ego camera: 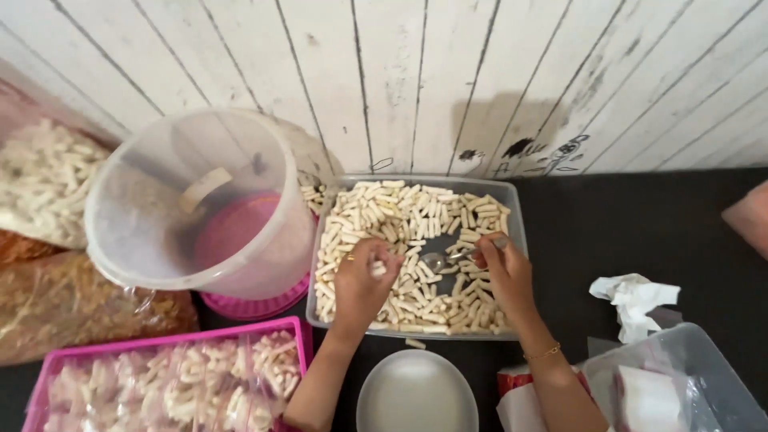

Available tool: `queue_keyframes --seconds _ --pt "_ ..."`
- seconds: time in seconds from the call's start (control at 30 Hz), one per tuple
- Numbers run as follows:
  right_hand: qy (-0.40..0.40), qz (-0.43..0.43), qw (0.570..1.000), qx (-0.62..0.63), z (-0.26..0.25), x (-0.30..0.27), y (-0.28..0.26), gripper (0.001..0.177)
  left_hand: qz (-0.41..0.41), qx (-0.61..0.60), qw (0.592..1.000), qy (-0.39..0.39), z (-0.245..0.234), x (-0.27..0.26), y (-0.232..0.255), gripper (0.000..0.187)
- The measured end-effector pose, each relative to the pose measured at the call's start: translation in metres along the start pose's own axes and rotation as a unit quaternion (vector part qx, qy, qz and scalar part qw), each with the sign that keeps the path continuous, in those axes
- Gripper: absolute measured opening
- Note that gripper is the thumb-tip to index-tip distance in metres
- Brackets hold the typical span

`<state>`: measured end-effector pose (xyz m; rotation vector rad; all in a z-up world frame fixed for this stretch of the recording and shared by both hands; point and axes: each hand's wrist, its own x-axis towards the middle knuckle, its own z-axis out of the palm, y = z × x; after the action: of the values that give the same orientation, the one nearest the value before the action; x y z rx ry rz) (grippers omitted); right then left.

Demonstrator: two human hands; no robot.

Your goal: Portioning and packaging small snacks into plastic bags using a spoon and a digital scale.

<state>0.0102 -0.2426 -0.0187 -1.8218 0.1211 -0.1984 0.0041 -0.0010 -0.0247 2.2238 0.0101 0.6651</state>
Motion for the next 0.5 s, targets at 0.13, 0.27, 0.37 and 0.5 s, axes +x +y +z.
queue_keyframes --seconds 0.13,0.27,0.37,0.5 --pt "0.01 0.006 0.999 -0.029 -0.003 -0.003 -0.001 0.029 0.099 0.075 0.991 0.045 0.012 -0.003 -0.004 0.033" --pt "0.058 0.007 0.998 -0.011 -0.003 0.01 0.006 0.024 0.126 0.04 0.989 0.065 -0.001 0.009 0.002 0.037" --pt "0.08 0.007 0.996 0.032 -0.003 0.018 0.011 0.021 0.15 0.093 0.979 0.102 0.001 0.013 0.0 0.043" --pt "0.084 -0.004 0.985 0.149 -0.002 0.018 0.002 0.019 0.173 0.021 0.982 0.076 -0.023 0.016 0.011 0.042"
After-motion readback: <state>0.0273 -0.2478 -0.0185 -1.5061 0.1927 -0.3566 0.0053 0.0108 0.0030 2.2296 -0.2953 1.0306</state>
